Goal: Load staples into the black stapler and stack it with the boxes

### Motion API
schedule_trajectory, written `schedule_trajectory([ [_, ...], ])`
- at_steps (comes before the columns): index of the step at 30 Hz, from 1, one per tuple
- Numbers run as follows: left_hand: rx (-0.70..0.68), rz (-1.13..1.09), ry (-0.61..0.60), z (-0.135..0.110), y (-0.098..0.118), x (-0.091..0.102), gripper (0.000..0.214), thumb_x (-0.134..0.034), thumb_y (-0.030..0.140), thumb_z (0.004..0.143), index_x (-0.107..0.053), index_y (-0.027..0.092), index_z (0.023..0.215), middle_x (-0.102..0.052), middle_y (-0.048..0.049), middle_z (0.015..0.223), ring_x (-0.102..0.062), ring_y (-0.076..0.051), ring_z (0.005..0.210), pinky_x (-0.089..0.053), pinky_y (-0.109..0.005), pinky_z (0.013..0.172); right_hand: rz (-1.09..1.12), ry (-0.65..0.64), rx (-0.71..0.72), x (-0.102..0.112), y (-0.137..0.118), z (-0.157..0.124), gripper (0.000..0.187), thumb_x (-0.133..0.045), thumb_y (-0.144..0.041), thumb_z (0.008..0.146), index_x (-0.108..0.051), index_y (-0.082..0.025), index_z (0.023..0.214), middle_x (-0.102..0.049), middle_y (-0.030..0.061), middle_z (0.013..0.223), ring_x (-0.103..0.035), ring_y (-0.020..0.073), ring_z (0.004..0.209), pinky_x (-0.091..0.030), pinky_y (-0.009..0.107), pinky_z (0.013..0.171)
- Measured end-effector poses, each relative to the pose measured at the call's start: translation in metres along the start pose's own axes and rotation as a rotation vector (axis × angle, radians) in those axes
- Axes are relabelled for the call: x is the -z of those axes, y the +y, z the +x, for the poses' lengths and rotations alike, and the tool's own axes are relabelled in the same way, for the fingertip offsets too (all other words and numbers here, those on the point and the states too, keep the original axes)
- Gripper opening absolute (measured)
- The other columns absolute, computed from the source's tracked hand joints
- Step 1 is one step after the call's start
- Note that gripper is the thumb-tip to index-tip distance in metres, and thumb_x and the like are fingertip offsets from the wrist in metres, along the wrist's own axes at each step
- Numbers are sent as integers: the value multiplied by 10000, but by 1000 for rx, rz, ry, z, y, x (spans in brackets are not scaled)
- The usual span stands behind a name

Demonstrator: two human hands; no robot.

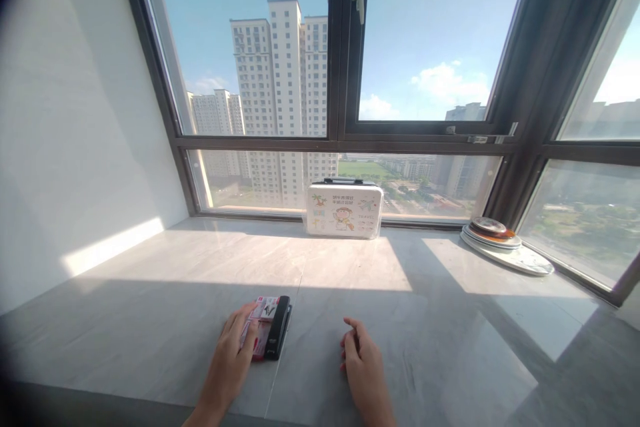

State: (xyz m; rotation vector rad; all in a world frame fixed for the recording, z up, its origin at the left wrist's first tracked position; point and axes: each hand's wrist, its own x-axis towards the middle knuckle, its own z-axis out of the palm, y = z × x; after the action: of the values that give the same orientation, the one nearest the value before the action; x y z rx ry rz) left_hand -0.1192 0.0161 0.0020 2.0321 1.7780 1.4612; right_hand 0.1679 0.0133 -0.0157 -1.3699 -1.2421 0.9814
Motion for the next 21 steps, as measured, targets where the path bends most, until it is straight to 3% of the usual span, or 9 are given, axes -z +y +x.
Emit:
schedule_trajectory([
  [3, -91, 13, 15, -8, 38, -1, 331, -376, 329, 1040, -573, 256, 1295, -607, -82, 1306, -533, -293, 1254, -447, -514, 1082, -94, 67, 49, 34, 10, 0, 505, -407, -539, 942, -612, -202, 1257, -691, 78, 912, -684, 240, 800, -572, 343, 744],
  [6, -225, -30, -274, -17, 86, -16, 310, -377, 260, 1026, -643, 272, 1184, -677, -69, 1066, -637, -263, 1016, -539, -424, 899, -289, 121, 140, 56, 13, 2, 483, -403, -485, 952, -634, -202, 1269, -717, 106, 1083, -681, 266, 1014, -529, 374, 924],
  [9, -300, -51, -482, -19, 119, -44, 339, -413, 207, 988, -639, 303, 1222, -689, -48, 1105, -640, -247, 1055, -536, -402, 937, -545, 126, 239, 65, 11, 3, 514, -394, -424, 955, -630, -179, 1340, -647, 124, 1328, -552, 283, 1290, -414, 390, 1102],
  [13, -298, 81, -505, -16, 115, -84, 471, -452, 277, 984, -498, 311, 1451, -501, -49, 1506, -424, -285, 1413, -379, -516, 1169, -874, 62, 234, 63, 10, -1, 598, -408, -405, 951, -505, -180, 1496, -473, 65, 1551, -293, 300, 1500, -238, 435, 1223],
  [16, -273, 165, -508, -19, 100, -101, 511, -427, 364, 1009, -430, 297, 1515, -368, -63, 1604, -274, -326, 1498, -260, -618, 1210, -1013, 16, 198, 57, 11, -4, 599, -372, -409, 975, -414, -250, 1551, -346, 0, 1623, -213, 309, 1532, -141, 509, 1240],
  [18, -274, 151, -512, -23, 100, -102, 526, -433, 365, 1005, -413, 291, 1525, -386, -76, 1592, -290, -330, 1490, -248, -623, 1213, -1063, 3, 188, 53, 12, -5, 593, -331, -413, 994, -361, -282, 1572, -281, -16, 1645, -187, 311, 1539, -120, 543, 1233],
  [21, -263, 43, -531, -34, 121, -88, 507, -514, 266, 946, -489, 282, 1452, -538, -107, 1446, -489, -307, 1346, -408, -520, 1148, -1137, -3, 181, 47, 13, -3, 599, -311, -420, 1002, -307, -301, 1589, -215, -22, 1664, -134, 312, 1549, -101, 564, 1226],
])
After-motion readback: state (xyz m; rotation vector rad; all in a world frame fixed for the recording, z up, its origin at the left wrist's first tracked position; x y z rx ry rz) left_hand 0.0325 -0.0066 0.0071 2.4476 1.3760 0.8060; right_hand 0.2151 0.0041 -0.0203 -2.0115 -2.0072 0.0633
